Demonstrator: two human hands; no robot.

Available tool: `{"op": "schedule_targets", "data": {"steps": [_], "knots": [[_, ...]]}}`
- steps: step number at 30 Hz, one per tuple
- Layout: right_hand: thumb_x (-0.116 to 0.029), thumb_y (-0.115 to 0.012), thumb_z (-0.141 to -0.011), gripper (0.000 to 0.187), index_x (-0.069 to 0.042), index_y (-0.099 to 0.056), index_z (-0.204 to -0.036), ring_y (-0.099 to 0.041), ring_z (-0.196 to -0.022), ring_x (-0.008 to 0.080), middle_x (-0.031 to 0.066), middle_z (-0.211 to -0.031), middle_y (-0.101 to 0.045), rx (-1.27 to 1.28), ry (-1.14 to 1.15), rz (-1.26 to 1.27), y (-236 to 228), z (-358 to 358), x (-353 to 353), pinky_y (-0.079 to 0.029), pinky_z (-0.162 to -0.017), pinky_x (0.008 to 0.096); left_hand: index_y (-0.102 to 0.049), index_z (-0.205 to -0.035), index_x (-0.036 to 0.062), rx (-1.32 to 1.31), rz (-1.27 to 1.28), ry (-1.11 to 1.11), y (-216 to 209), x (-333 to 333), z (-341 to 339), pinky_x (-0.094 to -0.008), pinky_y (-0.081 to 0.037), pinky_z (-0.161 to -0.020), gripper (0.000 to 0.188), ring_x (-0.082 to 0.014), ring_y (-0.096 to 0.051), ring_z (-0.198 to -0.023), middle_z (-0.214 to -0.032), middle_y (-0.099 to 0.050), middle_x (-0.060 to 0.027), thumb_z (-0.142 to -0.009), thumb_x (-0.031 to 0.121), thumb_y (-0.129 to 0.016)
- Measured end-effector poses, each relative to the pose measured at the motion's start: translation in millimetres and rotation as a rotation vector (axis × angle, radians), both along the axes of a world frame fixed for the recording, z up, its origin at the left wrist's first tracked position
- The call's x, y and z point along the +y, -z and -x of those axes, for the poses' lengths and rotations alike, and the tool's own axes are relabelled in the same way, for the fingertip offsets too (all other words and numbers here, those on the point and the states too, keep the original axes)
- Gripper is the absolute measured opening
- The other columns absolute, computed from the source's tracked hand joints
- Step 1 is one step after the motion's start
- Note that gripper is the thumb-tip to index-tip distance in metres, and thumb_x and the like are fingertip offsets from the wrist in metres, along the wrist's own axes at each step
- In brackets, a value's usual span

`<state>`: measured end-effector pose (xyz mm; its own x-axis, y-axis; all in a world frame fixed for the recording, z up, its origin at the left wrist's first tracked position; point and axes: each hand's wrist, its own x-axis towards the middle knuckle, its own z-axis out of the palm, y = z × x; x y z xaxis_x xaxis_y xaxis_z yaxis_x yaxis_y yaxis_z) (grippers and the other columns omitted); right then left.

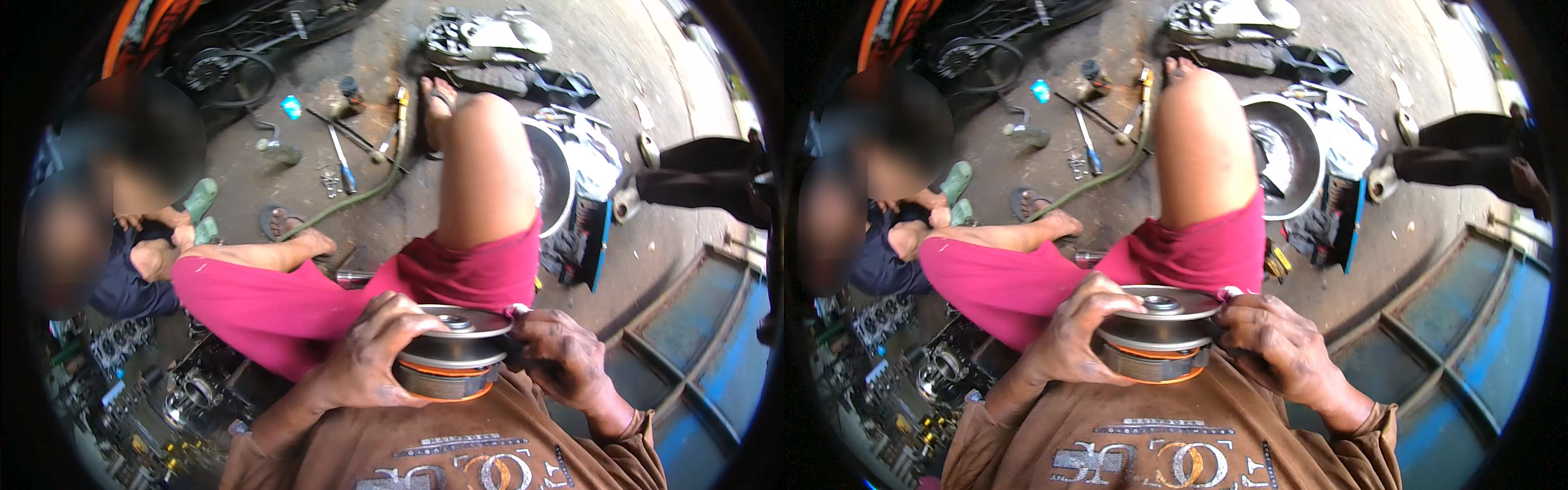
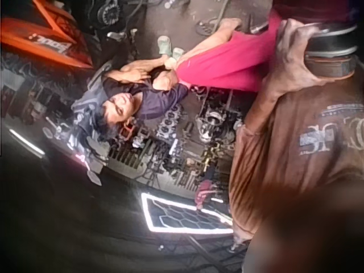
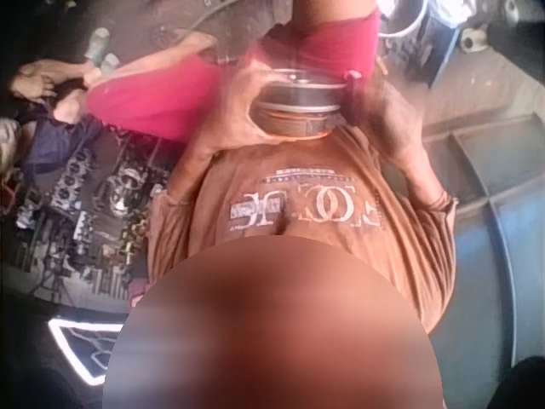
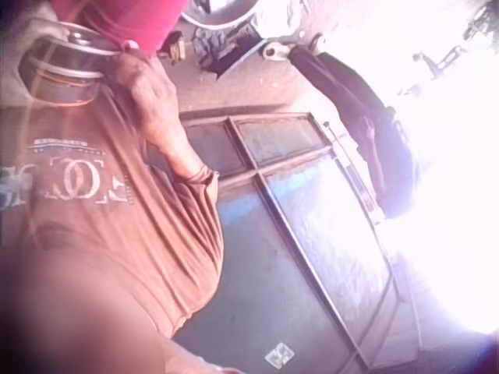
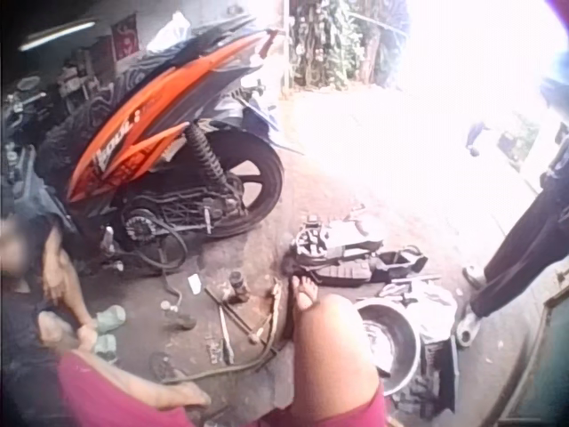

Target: The person sits on the floor and works on the rear transmission of a motorcycle. They handle a clutch pulley and drive belt, wipe the pulley with a cloth, and route the belt around the pulley and sprocket while another person assists nearby.

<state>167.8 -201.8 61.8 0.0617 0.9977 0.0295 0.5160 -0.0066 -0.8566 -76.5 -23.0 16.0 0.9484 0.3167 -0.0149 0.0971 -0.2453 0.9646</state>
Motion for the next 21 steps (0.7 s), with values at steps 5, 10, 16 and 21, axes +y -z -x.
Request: {"op": "schedule_targets", "data": {"steps": [5, 10, 16, 21], "knots": [[-0.003, -0.075, -0.072, 0.023, -0.003, -0.059, -0.089, -0.069, -0.098, 0.0354, 0.0174, -0.111, -0.069, -0.125, -0.211, -0.131, -22, 18, 47, -0.059, -0.079, 0.0412, -0.055, -0.129, 0.0071, 0.084, -0.282, 0.004, -9, -7, -12, -0.0466, -0.041, -0.096, 0.079, -0.0323, -0.052, -0.111, -0.118, -0.055, -0.0122, -0.062, 0.035, -0.088], [-0.006, -0.071, -0.075, 0.021, -0.003, -0.057, -0.09, -0.068, -0.097, 0.0321, 0.0169, -0.11, -0.067, -0.058, -0.506, -0.174, -12, 14, 59, -0.058, -0.077, 0.0393, -0.058, -0.118, 0.0062, 0.126, -0.245, -0.206, -6, -23, -2, -0.0444, -0.045, -0.093, 0.072, -0.0312, -0.058, -0.104, -0.11, -0.059, -0.0108, -0.061, 0.035, -0.092], [0.003, -0.061, -0.085, 0.027, -0.004, -0.056, -0.111, -0.065, -0.091, 0.0232, 0.0137, -0.111, -0.061, -0.561, 0.688, -0.192, -4, -85, 13, -0.055, -0.074, 0.0366, -0.046, -0.13, 0.0032, -0.139, 0.557, -0.855, 2, 9, 45, -0.0388, -0.053, -0.093, 0.093, -0.0242, -0.063, -0.108, -0.118, -0.058, -0.0131, -0.056, 0.02, -0.1], [0.002, -0.061, -0.088, 0.024, -0.002, -0.059, -0.112, -0.068, -0.089, 0.0217, 0.0139, -0.111, -0.063, -0.056, 0.856, -0.189, 27, -92, 68, -0.058, -0.078, 0.0336, -0.044, -0.13, 0.003, -0.001, -0.286, -0.82, 14, 73, 69, -0.0418, -0.05, -0.093, 0.093, -0.0271, -0.056, -0.113, -0.118, -0.056, -0.0139, -0.055, 0.016, -0.097]]}}
